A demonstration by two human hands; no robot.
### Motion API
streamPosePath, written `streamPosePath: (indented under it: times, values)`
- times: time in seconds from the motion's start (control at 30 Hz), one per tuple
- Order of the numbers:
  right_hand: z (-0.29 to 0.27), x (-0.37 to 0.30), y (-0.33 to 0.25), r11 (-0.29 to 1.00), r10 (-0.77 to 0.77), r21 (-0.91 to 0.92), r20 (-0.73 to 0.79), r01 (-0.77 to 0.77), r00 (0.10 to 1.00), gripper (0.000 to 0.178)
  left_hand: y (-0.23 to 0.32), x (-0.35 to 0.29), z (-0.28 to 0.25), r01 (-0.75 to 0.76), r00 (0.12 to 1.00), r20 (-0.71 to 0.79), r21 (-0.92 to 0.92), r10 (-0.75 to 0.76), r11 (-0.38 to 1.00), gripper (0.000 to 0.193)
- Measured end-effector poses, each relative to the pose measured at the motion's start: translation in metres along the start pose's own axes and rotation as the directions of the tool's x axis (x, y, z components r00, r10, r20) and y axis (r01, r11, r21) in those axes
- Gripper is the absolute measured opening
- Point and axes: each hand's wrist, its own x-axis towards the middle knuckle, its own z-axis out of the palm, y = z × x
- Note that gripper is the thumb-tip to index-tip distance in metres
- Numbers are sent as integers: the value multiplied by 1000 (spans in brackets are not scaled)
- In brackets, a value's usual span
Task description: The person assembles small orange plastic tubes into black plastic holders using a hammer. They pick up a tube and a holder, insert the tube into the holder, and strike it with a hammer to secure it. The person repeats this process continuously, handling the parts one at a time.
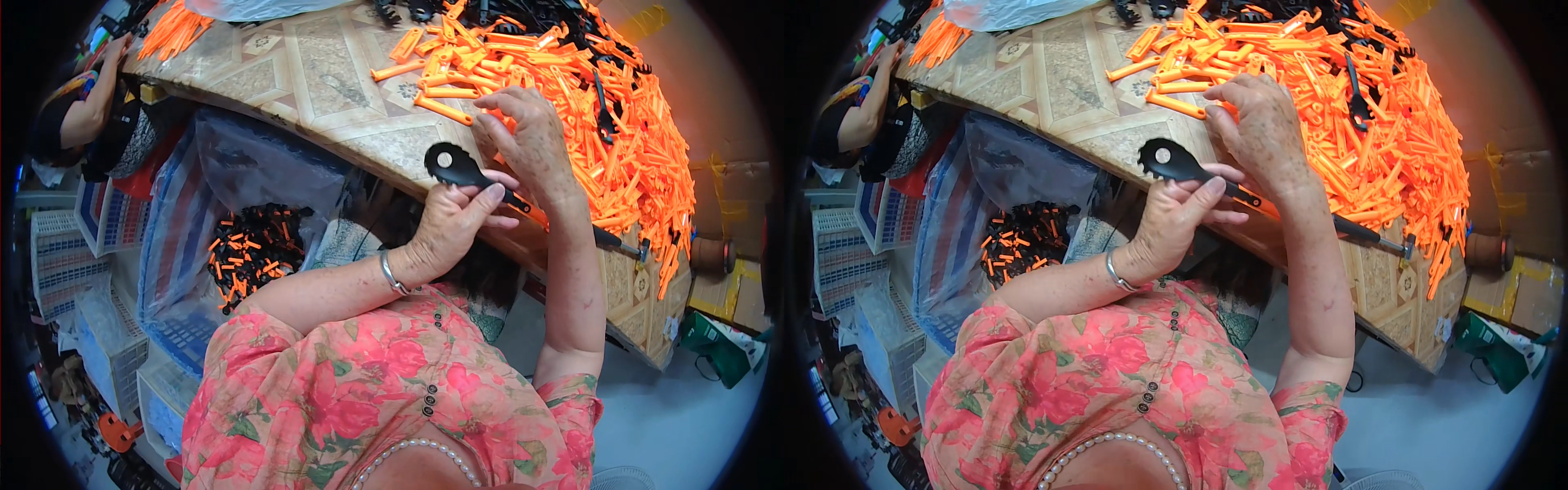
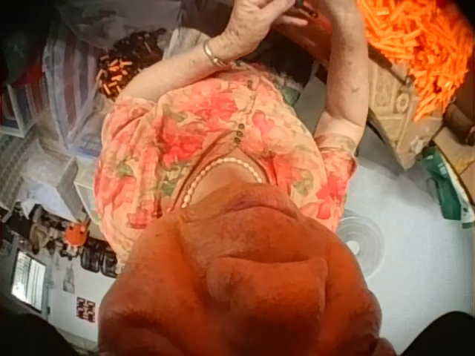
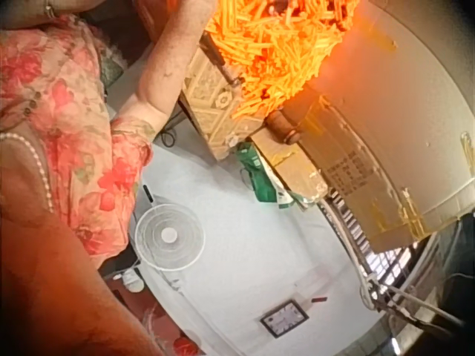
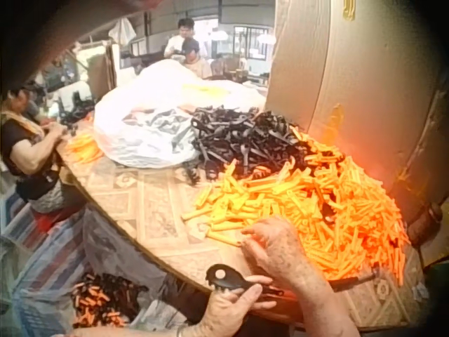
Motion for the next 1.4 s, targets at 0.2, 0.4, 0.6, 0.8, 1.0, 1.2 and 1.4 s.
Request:
streamPosePath:
  times: [0.2, 0.4, 0.6, 0.8, 1.0, 1.2, 1.4]
  values:
    - [14, 29, 6, 998, -38, -42, -1, 38, 999, 18, 4, 4, -4, 35, 999, 8, -100, -34, 994, 30]
    - [18, 52, 22, 981, -98, -167, 0, 97, 995, 35, 10, 2, -1, 39, 999, 2, -66, -39, 997, 31]
    - [37, 79, 15, 959, -162, -222, 79, 176, 984, 43, 8, 2, -4, 46, 998, 44, -77, -43, 996, 26]
    - [61, 102, 16, 949, -247, -177, 99, 261, 964, 48, 6, 3, -5, 52, 998, 48, -96, -48, 994, 25]
    - [66, 104, 8, 940, -188, -243, 221, 241, 957, 34, 4, 4, -8, 54, 996, 72, -94, -47, 994, 24]
    - [54, 94, 23, 942, -249, -215, 72, 259, 966, 18, 2, 4, -8, 77, 993, 93, -95, -68, 992, 24]
    - [29, 83, 26, 916, -238, -300, 123, 265, 963, 12, 1, 4, -10, 92, 991, 105, -110, -80, 990, 24]
